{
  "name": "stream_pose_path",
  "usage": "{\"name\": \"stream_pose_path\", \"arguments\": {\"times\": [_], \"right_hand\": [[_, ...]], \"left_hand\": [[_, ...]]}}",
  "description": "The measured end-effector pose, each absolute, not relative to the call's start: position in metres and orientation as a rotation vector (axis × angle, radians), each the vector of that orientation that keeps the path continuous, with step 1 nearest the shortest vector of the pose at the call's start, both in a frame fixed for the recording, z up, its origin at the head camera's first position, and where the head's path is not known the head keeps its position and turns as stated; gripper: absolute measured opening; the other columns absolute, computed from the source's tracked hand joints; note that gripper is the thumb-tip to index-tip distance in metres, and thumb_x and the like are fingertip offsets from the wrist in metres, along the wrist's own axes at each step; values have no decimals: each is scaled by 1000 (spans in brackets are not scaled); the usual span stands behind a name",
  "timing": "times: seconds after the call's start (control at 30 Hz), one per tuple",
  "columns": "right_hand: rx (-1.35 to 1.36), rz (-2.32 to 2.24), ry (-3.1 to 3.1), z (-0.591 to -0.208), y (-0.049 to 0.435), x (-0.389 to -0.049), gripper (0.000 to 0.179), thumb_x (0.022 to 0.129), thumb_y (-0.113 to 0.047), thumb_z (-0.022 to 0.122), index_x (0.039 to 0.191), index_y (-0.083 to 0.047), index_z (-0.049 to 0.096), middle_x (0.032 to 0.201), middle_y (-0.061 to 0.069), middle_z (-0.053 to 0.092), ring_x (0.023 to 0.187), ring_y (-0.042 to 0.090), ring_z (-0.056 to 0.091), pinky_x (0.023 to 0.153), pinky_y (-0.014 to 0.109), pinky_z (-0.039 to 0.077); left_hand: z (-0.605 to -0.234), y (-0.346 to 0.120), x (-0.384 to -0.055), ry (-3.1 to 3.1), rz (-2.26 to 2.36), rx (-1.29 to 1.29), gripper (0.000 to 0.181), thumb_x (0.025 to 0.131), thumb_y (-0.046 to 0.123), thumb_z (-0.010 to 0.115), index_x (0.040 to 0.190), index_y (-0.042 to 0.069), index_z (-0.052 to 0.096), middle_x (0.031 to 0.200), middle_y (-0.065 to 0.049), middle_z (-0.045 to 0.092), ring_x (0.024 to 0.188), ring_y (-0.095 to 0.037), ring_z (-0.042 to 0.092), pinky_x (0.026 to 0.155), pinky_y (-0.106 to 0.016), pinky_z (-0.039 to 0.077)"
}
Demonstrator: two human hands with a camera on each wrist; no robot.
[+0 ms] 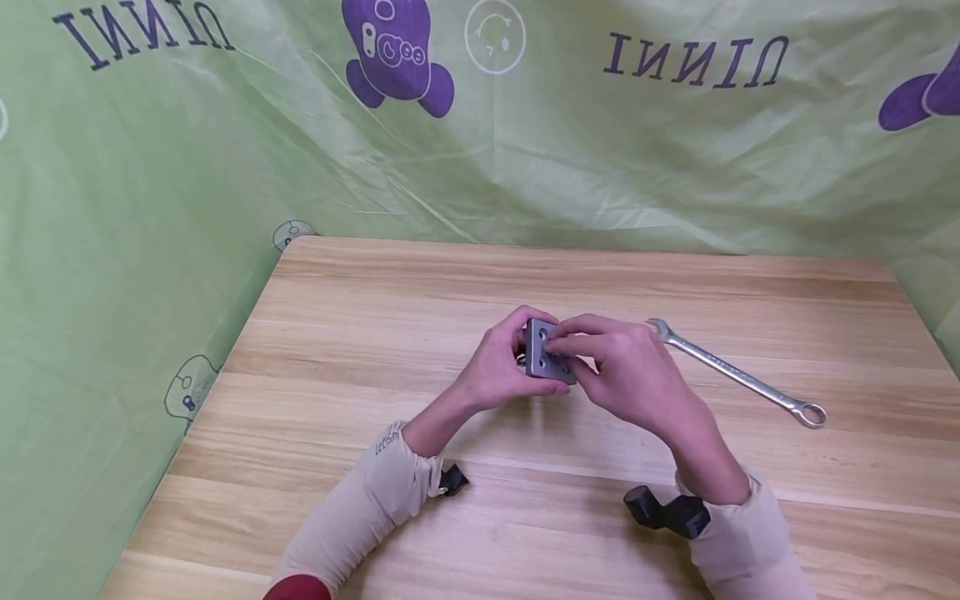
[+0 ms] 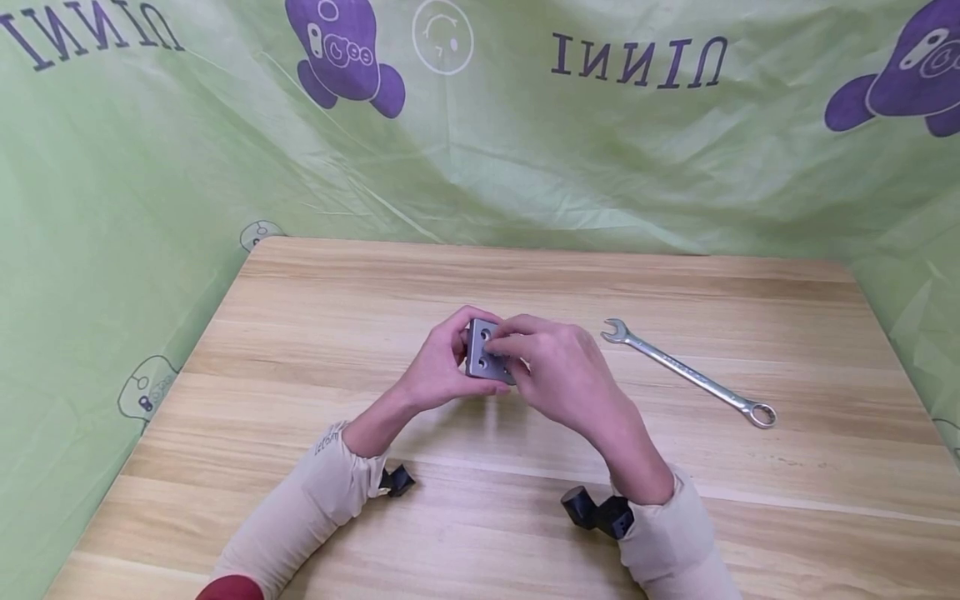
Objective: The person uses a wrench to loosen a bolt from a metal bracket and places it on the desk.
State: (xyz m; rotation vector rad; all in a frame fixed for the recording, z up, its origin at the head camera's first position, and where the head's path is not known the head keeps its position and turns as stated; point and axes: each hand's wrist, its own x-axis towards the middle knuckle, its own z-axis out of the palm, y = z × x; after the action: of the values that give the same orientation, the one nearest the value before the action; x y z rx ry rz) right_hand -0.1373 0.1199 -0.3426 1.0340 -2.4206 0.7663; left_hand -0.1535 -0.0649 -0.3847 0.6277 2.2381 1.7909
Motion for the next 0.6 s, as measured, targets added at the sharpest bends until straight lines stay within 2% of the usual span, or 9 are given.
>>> {"name": "stream_pose_path", "arguments": {"times": [0.13, 0.3, 0.43, 0.6], "right_hand": [[1063, 780, -2368, -344, 119, -138, 30, 69, 13, 65, 80, -13, 78, 90, -1, 74, 67, 13, 68, 54, 22, 47], [1078, 802, -2377, -342, 120, -138, 29, 70, 9, 68, 85, -14, 77, 94, -1, 73, 54, 4, 55, 50, 15, 38], [1027, 859, -2403, -340, 121, -136, 21, 75, -3, 74, 91, -15, 76, 96, 0, 73, 48, -1, 41, 47, 12, 33], [803, 829, -2556, -337, 120, -136, 21, 78, -26, 79, 94, -13, 75, 81, 0, 72, 47, 0, 37, 46, 17, 33]], "left_hand": [[-385, -65, -154, 2235, 1797, 626, 67, 64, 1, 86, 120, 7, 51, 101, -20, 70, 80, -3, 65, 73, -24, 55], [-384, -66, -154, 2233, 1804, 623, 67, 64, 1, 86, 120, 7, 51, 102, -20, 70, 81, -5, 65, 73, -24, 55], [-383, -66, -154, 2251, 1791, 619, 67, 64, 2, 86, 121, 8, 51, 103, -19, 69, 82, -7, 65, 74, -24, 54], [-382, -66, -153, 2268, 1775, 616, 68, 64, 3, 86, 122, 7, 50, 106, -18, 69, 85, -10, 66, 75, -23, 55]]}}
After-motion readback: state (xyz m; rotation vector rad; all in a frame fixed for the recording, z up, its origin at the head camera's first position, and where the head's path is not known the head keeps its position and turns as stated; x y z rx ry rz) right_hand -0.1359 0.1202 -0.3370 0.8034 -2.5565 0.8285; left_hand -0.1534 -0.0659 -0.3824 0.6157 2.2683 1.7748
